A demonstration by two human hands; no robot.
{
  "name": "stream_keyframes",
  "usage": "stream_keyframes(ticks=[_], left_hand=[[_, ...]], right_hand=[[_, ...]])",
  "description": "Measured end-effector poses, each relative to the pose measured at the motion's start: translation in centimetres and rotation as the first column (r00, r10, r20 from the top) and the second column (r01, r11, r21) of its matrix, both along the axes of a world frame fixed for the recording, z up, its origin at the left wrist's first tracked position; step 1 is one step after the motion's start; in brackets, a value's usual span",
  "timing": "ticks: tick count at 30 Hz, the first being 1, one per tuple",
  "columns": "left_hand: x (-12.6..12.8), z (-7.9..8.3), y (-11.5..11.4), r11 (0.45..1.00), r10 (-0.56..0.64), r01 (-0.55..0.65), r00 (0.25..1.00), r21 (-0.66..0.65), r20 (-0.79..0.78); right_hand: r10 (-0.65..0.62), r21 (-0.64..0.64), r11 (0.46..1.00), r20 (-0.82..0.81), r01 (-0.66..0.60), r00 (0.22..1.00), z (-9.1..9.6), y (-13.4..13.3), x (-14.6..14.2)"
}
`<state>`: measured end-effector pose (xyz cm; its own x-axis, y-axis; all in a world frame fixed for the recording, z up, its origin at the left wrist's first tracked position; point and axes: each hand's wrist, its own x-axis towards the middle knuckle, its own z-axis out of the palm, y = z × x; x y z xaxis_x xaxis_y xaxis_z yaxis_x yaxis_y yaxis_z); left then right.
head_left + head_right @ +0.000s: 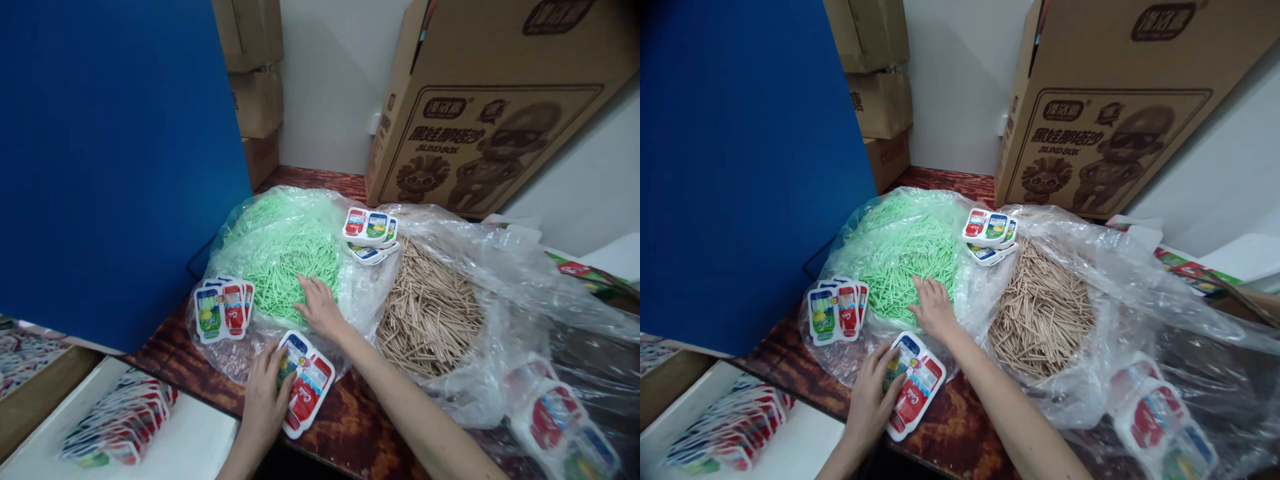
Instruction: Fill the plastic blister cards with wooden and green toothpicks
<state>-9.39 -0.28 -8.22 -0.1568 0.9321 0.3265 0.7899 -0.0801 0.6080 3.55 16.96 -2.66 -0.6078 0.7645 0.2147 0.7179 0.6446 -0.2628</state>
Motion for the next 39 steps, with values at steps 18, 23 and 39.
stream_keyframes(ticks=[18, 23, 39], left_hand=[[-0.1, 0.3, 0.1, 1.0, -0.002, 0.002, 1.0, 0.01, 0.019], [-0.1, 0.3, 0.2, 1.0, -0.001, 0.001, 0.999, 0.006, 0.039], [-0.2, 0.4, 0.2, 0.999, -0.022, 0.023, 0.999, -0.025, 0.029]], right_hand=[[-0.199, -0.121, 0.972, 0.022, 0.201, 0.98, 1.0, 0.6, 1.4], [-0.157, 0.028, 0.987, -0.01, 0.158, 0.987, 1.8, -0.4, 2.6], [-0.191, -0.219, 0.951, 0.134, 0.217, 0.972, 2.5, 0.8, 0.0]])
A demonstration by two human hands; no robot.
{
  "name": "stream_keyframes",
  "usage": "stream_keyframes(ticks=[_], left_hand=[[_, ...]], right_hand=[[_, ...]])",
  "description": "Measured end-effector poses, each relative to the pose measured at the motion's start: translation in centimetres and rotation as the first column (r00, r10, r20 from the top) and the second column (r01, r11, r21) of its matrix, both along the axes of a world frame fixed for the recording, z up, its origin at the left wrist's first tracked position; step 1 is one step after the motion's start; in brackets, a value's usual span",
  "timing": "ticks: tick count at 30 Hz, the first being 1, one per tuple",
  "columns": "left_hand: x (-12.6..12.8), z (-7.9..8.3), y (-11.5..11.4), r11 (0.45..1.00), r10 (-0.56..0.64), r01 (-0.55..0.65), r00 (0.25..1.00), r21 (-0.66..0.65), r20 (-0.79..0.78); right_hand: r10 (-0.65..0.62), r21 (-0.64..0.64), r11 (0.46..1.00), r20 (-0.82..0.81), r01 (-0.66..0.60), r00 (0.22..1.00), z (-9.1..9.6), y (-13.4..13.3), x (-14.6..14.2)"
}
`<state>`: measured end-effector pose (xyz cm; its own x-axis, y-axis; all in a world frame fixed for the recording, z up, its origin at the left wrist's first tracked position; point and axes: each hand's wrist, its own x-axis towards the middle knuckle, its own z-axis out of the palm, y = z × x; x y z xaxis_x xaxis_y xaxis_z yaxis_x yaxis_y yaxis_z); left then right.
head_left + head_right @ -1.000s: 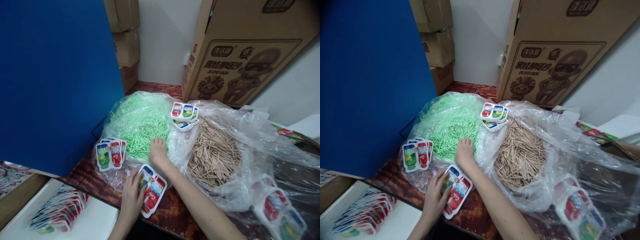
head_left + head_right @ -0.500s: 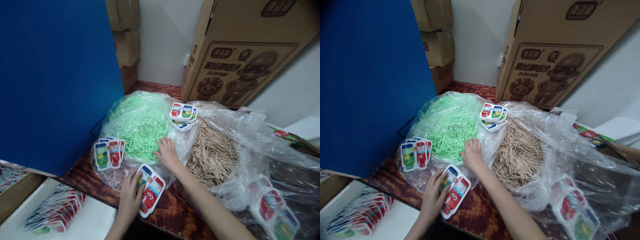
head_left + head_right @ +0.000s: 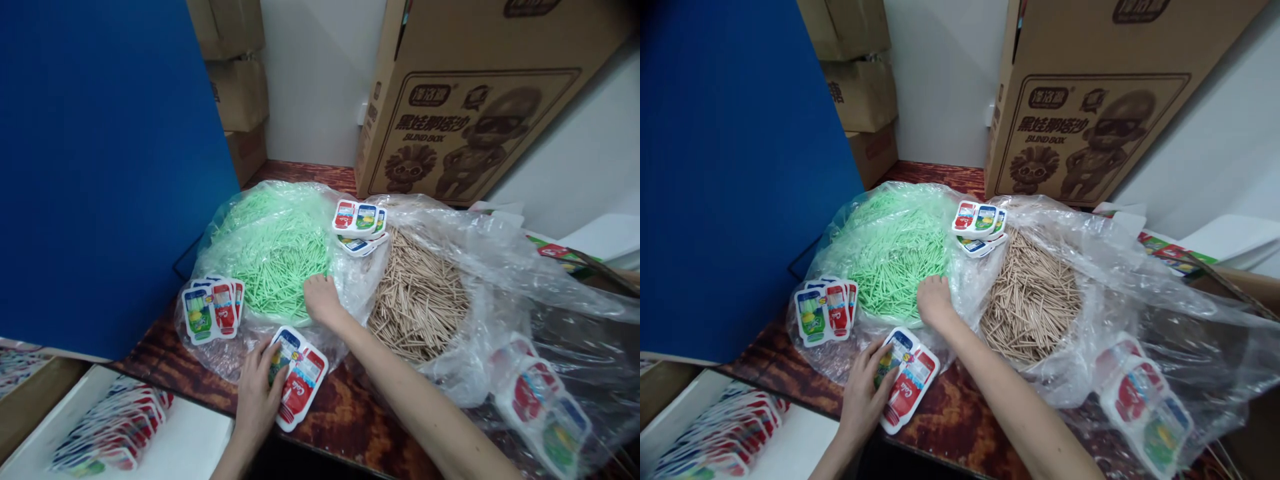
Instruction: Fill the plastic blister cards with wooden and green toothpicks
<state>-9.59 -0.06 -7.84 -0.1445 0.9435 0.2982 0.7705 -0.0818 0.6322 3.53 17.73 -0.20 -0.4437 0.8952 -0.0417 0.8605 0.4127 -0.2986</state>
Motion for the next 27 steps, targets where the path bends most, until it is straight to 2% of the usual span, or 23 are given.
stream_keyframes(ticks=[4, 7, 9, 11, 14, 17, 20, 22, 24, 27], left_hand=[[0.0, 0.1, 0.0, 1.0, -0.009, 0.009, 1.0, -0.004, 0.002], [0.0, 0.2, 0.0, 1.0, -0.012, 0.012, 1.0, -0.002, 0.003], [0.0, 0.1, 0.0, 1.0, -0.013, 0.013, 1.0, 0.003, -0.006], [-0.1, -0.1, 0.0, 1.0, -0.012, 0.012, 1.0, 0.004, -0.021], [-0.6, 0.0, 0.0, 0.999, -0.04, 0.04, 0.998, -0.004, -0.045], [-0.8, 1.3, 0.4, 0.999, -0.008, 0.009, 0.999, 0.041, -0.035], [0.2, 3.8, 2.2, 0.995, 0.048, -0.058, 0.992, 0.086, 0.115], [1.6, 5.5, 4.2, 0.999, 0.03, -0.039, 0.939, 0.019, 0.341], [3.1, 6.9, 6.8, 0.999, 0.032, -0.004, 0.8, -0.048, 0.599], [4.9, 8.0, 10.6, 0.996, 0.033, 0.046, 0.568, -0.072, 0.823]], right_hand=[[-0.14, -0.195, 0.975, -0.189, 0.103, 0.972, 0.1, 2.4, 1.0], [-0.261, -0.378, 0.919, -0.373, 0.11, 0.89, 0.2, 4.3, 1.8], [-0.345, -0.509, 0.859, -0.499, 0.053, 0.795, 0.2, 5.1, 2.3], [-0.438, -0.618, 0.785, -0.602, -0.042, 0.668, 0.4, 5.7, 3.0], [-0.565, -0.699, 0.685, -0.687, -0.204, 0.457, 0.6, 5.9, 4.2], [-0.66, -0.717, 0.609, -0.695, -0.34, 0.285, 0.7, 5.2, 5.2], [-0.721, -0.708, 0.547, -0.669, -0.447, 0.177, 0.4, 3.3, 5.4], [-0.745, -0.699, 0.51, -0.65, -0.501, 0.149, 0.1, 1.5, 5.1], [-0.768, -0.691, 0.466, -0.626, -0.552, 0.134, -0.3, -0.6, 4.9], [-0.814, -0.667, 0.368, -0.568, -0.648, 0.122, -0.4, -3.3, 4.9]])
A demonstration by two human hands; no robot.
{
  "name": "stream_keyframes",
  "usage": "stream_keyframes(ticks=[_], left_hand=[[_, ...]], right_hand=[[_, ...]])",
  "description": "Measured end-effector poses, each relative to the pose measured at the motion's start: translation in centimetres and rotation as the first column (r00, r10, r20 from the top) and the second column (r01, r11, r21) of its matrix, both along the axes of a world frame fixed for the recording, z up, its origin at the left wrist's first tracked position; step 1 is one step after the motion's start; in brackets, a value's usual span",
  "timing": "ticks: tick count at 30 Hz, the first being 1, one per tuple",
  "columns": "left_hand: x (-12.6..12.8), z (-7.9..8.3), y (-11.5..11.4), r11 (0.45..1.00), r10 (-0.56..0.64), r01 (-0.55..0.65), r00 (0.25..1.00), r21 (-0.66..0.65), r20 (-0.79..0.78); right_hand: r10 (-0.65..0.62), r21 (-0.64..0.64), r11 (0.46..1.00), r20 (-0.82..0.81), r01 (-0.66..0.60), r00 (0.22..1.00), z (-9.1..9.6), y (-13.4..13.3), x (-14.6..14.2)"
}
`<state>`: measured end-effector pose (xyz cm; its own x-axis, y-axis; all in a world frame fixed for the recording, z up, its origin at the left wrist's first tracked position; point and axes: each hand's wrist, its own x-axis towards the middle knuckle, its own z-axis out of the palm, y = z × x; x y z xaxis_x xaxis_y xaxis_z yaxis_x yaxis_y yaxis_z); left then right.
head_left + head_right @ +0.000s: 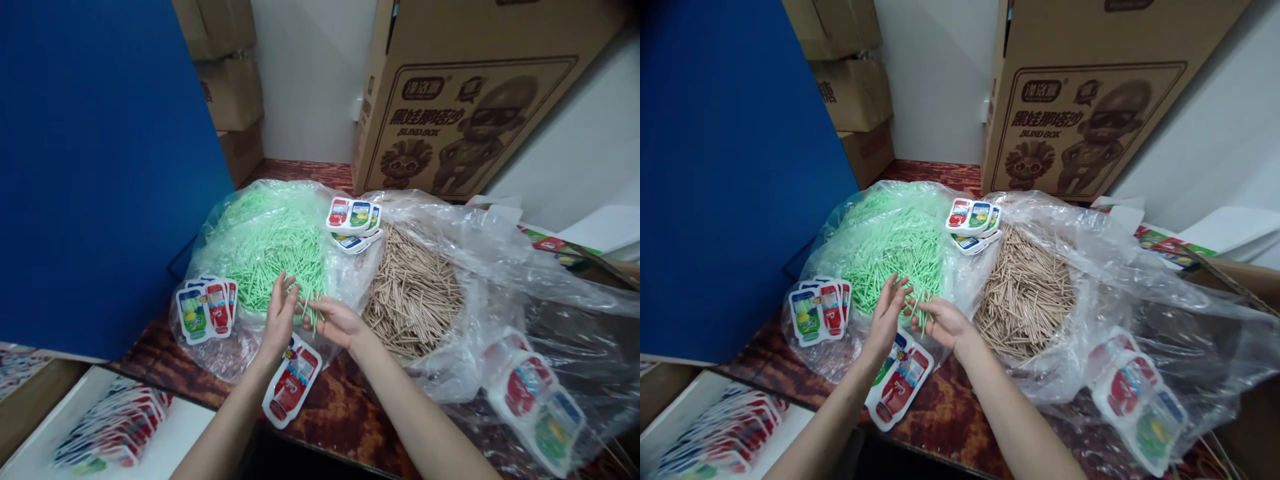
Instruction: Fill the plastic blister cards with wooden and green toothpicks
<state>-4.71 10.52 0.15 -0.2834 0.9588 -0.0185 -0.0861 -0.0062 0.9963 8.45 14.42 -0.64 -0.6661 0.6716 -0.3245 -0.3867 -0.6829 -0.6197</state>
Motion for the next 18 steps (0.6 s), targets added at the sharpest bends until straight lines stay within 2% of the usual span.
stream_keyframes(ticks=[3, 7, 12, 14, 18], left_hand=[[1.0, 0.4, 2.3, 0.988, -0.103, 0.123, 0.975, -0.089, 0.199], [1.9, 0.3, 2.5, 0.957, -0.236, 0.269, 0.939, -0.105, 0.252], [3.0, 0.0, 0.4, 0.932, -0.323, 0.344, 0.931, -0.114, 0.169], [3.4, 0.1, -0.8, 0.917, -0.374, 0.382, 0.923, -0.118, 0.087], [3.7, 0.9, -2.5, 0.825, -0.565, 0.552, 0.815, -0.121, -0.132]], right_hand=[[0.076, -0.034, 0.996, -0.057, -0.078, 0.995, 0.4, -1.7, 0.7], [0.119, -0.064, 0.991, -0.051, -0.122, 0.992, 0.5, -2.7, 1.8], [0.128, -0.026, 0.992, 0.026, -0.127, 0.991, -1.2, -4.9, 2.7], [0.121, 0.009, 0.993, 0.037, -0.122, 0.992, -1.7, -6.0, 2.9], [0.121, 0.079, 0.988, 0.102, -0.13, 0.987, -1.6, -8.2, 3.6]])
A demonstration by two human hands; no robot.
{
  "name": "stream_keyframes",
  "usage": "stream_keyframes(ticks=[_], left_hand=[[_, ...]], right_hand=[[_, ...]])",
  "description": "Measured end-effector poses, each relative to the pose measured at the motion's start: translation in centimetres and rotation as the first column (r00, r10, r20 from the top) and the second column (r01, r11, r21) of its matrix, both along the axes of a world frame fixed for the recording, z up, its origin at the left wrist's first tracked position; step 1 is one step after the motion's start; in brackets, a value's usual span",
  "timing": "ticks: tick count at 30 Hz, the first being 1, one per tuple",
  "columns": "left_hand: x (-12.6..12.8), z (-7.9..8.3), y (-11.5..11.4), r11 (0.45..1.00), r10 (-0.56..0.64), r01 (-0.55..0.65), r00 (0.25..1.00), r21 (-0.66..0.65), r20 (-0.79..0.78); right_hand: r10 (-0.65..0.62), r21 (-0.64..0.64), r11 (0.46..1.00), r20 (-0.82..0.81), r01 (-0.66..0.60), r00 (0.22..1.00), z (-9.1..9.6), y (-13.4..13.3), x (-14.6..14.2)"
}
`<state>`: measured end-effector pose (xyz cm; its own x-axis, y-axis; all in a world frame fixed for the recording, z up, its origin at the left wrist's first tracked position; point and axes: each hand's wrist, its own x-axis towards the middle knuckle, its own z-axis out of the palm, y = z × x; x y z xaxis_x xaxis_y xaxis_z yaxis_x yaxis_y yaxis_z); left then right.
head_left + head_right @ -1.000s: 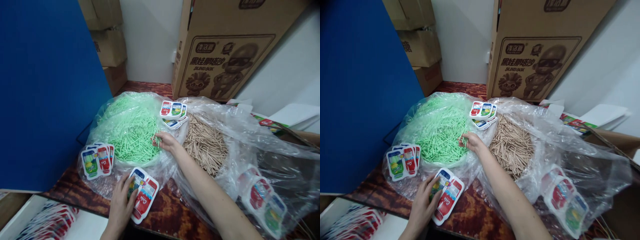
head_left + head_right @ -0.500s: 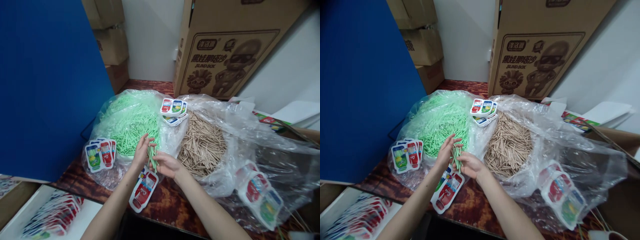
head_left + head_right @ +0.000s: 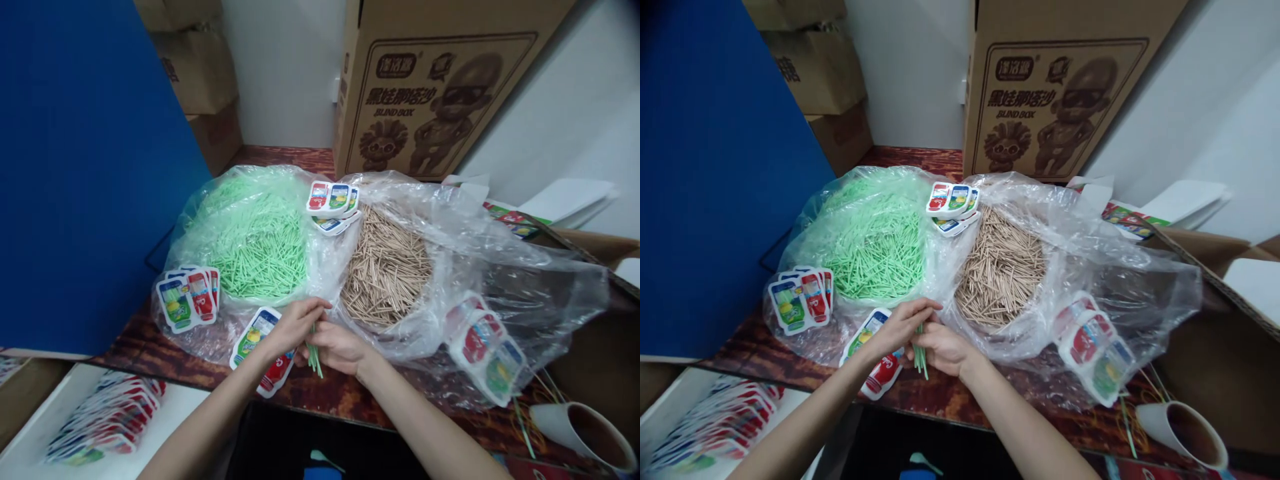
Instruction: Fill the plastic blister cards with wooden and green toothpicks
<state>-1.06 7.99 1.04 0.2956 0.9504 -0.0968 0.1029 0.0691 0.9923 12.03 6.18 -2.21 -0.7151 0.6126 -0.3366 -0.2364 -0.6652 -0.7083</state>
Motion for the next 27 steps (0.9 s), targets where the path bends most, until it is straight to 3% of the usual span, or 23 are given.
stream_keyframes(ticks=[2, 3, 5, 7, 10, 15, 19, 22, 27], left_hand=[[-0.6, 0.3, -0.6, 0.999, -0.008, 0.009, 1.0, 0.046, -0.011], [-1.1, 0.4, -0.9, 0.997, 0.042, -0.042, 0.999, 0.069, -0.001], [-2.5, -0.1, -1.6, 0.971, 0.215, -0.215, 0.977, 0.108, 0.004], [-4.1, -1.1, -2.5, 0.913, 0.394, -0.38, 0.916, 0.147, -0.074], [-6.2, -3.0, -4.3, 0.84, 0.527, -0.434, 0.793, 0.326, -0.304], [-7.5, -5.4, -6.6, 0.779, 0.59, -0.232, 0.586, 0.583, -0.555], [-7.4, -5.9, -6.9, 0.783, 0.594, -0.145, 0.464, 0.605, -0.657], [-7.4, -6.0, -6.4, 0.787, 0.602, -0.155, 0.401, 0.597, -0.69], [-7.8, -6.5, -5.2, 0.779, 0.627, -0.349, 0.405, 0.521, -0.666]], right_hand=[[-0.088, 0.174, 0.982, 0.106, 0.069, 0.99, 0.4, -1.2, 0.4], [-0.166, 0.298, 0.948, 0.17, 0.11, 0.971, 0.5, -1.9, 0.6], [-0.337, 0.529, 0.835, 0.275, 0.151, 0.9, 0.4, -3.4, 1.1], [-0.446, 0.648, 0.75, 0.347, 0.132, 0.825, -0.3, -4.8, 1.4], [-0.507, 0.702, 0.706, 0.409, 0.093, 0.759, -1.7, -6.3, 1.7], [-0.566, 0.76, 0.64, 0.366, 0.114, 0.738, -2.8, -7.1, 1.8], [-0.601, 0.792, 0.591, 0.309, 0.15, 0.737, -3.2, -7.4, 1.8], [-0.599, 0.792, 0.59, 0.301, 0.155, 0.742, -3.6, -7.6, 1.9], [-0.596, 0.781, 0.603, 0.306, 0.162, 0.743, -3.8, -7.5, 1.9]])
